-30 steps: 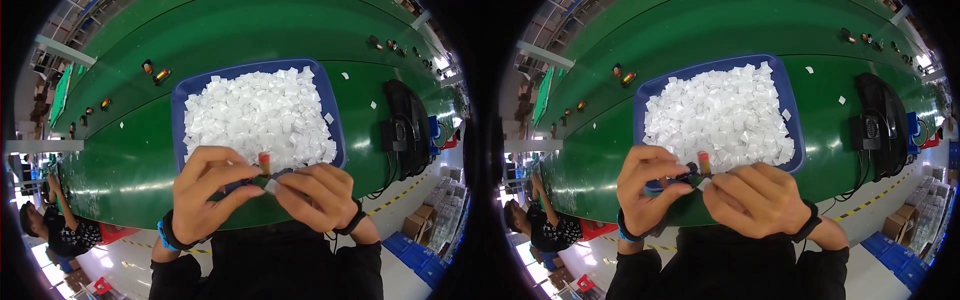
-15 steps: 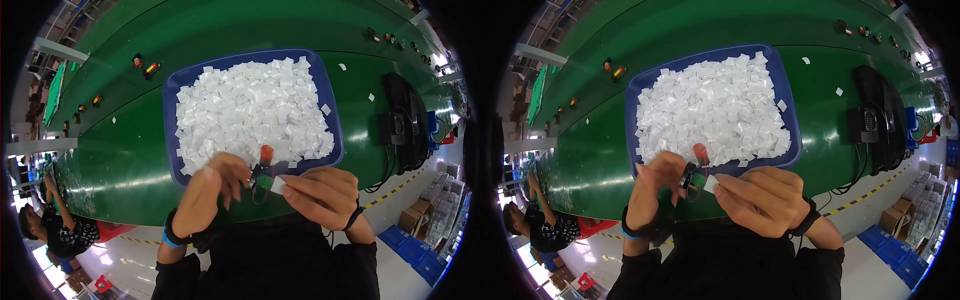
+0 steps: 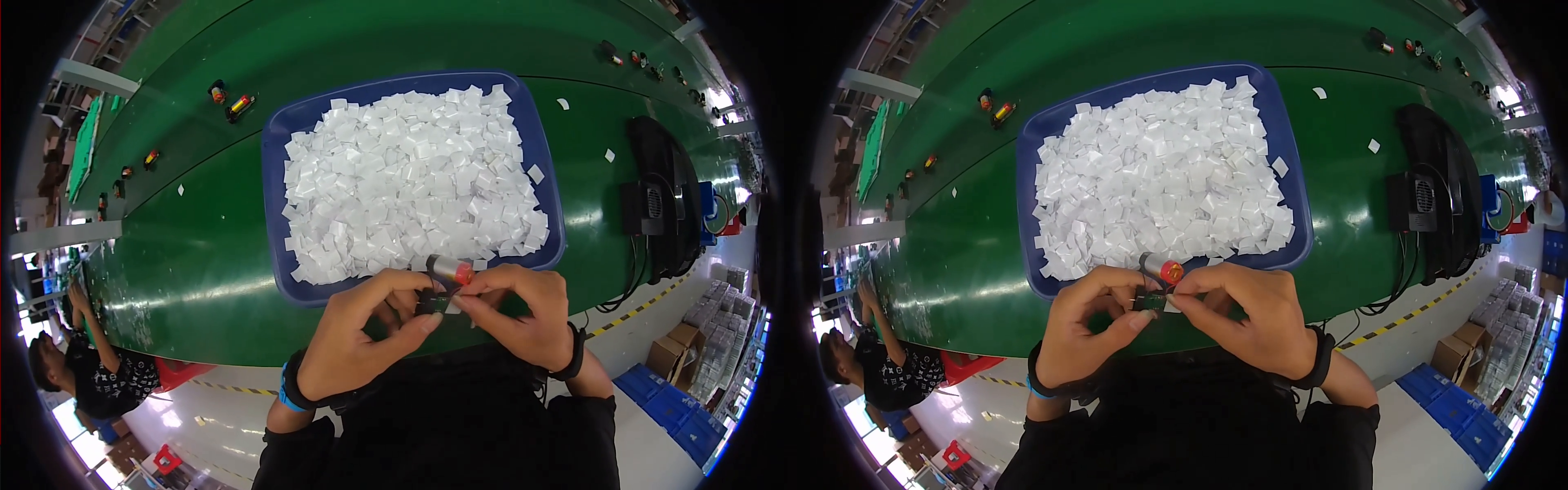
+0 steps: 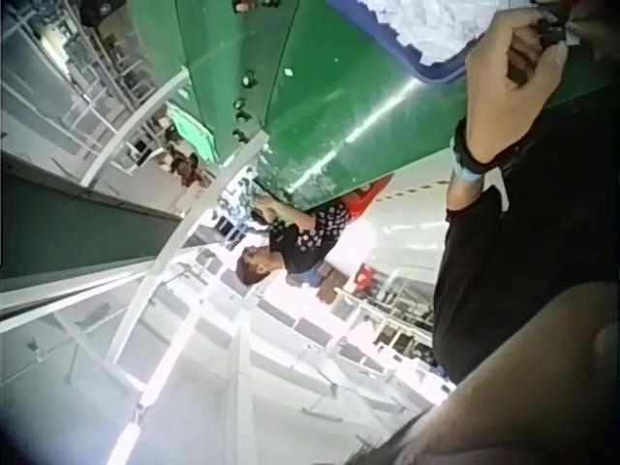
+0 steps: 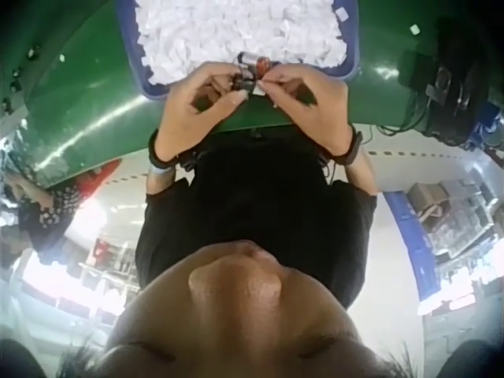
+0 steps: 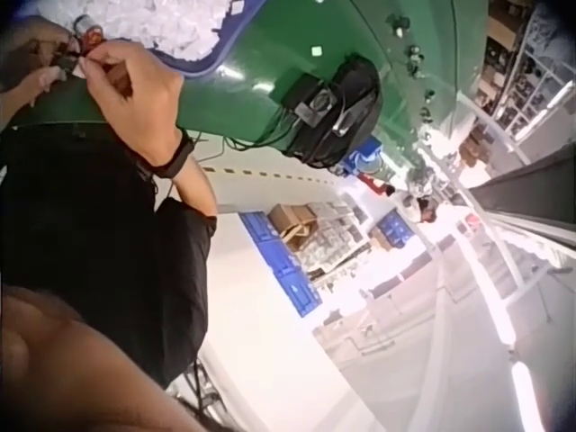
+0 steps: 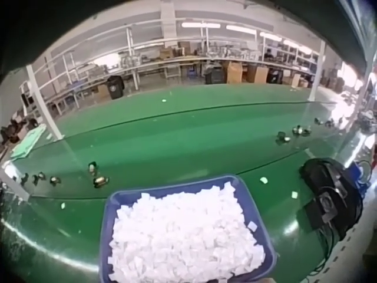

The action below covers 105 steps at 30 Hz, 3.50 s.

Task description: The person picks up a circuit board and a battery, then peels a small white sticker from a tray and wraps it around the battery and board. They place the assembled unit on the green table and repeat the process with another circuit board and battery.

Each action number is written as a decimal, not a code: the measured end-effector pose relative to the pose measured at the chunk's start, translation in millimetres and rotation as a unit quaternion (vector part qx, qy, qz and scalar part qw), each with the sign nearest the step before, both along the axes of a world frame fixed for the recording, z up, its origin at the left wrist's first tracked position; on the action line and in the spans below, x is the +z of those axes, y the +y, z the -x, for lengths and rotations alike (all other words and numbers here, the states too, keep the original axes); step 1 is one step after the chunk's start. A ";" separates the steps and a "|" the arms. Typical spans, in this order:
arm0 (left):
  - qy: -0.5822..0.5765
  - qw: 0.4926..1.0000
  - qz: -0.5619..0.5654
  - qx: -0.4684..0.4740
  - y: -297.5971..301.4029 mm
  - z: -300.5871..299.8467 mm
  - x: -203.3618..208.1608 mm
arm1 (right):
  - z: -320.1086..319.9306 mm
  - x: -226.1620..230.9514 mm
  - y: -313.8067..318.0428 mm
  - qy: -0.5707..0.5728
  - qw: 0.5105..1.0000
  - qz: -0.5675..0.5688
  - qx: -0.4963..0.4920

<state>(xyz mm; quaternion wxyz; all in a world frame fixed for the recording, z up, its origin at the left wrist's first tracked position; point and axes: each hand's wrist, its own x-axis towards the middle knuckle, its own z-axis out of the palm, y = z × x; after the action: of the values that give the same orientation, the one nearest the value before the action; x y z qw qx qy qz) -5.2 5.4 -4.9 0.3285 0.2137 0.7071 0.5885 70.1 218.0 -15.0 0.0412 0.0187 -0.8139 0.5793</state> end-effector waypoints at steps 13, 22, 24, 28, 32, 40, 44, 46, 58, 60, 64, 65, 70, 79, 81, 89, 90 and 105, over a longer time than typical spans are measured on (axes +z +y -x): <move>-0.041 0.997 0.047 0.042 -4.3 -7.1 -6.7 | 14.4 6.5 -5.9 0.072 0.989 -0.131 0.022; 0.017 0.989 -0.035 0.142 -6.7 -11.1 -13.9 | 45.4 10.9 21.2 0.062 0.976 -0.179 -0.105; 0.065 0.992 0.007 0.112 -8.9 -10.4 -9.6 | 47.0 13.4 13.2 0.065 0.973 -0.188 -0.114; 0.088 0.994 0.022 0.065 -8.2 -6.3 -6.5 | 39.8 22.5 -4.1 0.029 0.996 -0.088 0.013; 0.092 0.994 0.046 0.045 -3.7 -6.5 -2.6 | 38.2 10.2 -0.6 0.057 0.991 -0.106 0.052; -0.227 0.967 -0.090 0.072 -2.4 -1.2 -3.0 | 30.3 12.4 4.4 0.074 0.994 -0.039 0.069; -0.265 0.957 -0.110 0.043 -6.6 3.0 -3.3 | 24.1 14.1 3.8 0.171 0.973 -0.112 0.106; -0.227 0.970 -0.080 0.038 -4.7 0.1 0.5 | 20.4 13.8 2.0 0.192 0.968 -0.132 0.094; -0.121 0.981 -0.142 -0.053 -5.3 1.8 -7.3 | 18.7 12.1 7.8 0.152 0.980 -0.058 0.114; -0.238 0.948 -0.205 -0.055 -6.2 1.0 -8.5 | 18.8 13.6 7.1 0.143 0.981 -0.041 0.127; -0.297 0.935 -0.189 -0.038 -10.0 4.1 -14.5 | 19.0 14.1 6.3 0.126 0.983 -0.015 0.134; -0.297 0.935 -0.190 -0.036 -10.8 4.4 -13.4 | 17.8 13.2 6.3 0.118 0.985 0.004 0.123; -0.194 0.971 -0.131 -0.051 -10.6 7.5 -7.0 | 17.6 11.7 9.2 0.075 0.992 0.042 0.098; -0.193 0.962 -0.180 -0.067 -12.7 2.5 -13.8 | 28.8 14.5 1.1 0.119 0.983 0.031 0.137; -0.223 0.952 -0.198 -0.063 -13.2 1.4 -16.0 | 27.6 15.4 1.0 0.118 0.983 0.025 0.137; -0.322 0.928 -0.185 -0.019 -10.5 6.5 -5.7 | 23.2 15.4 -2.7 0.119 0.983 0.008 0.140; -0.315 0.934 -0.169 -0.005 -9.3 6.1 -7.8 | 22.2 15.2 -4.1 0.127 0.981 -0.001 0.146; -0.264 0.960 -0.078 0.049 -15.1 -5.7 11.1 | 17.6 22.9 -14.5 0.137 0.981 -0.086 0.107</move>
<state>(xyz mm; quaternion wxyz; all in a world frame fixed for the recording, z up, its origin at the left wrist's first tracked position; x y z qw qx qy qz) 0.5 -9.6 6.2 0.4564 0.0409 0.5570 0.6927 52.5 203.5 7.9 0.0886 0.1883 -0.8408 0.4998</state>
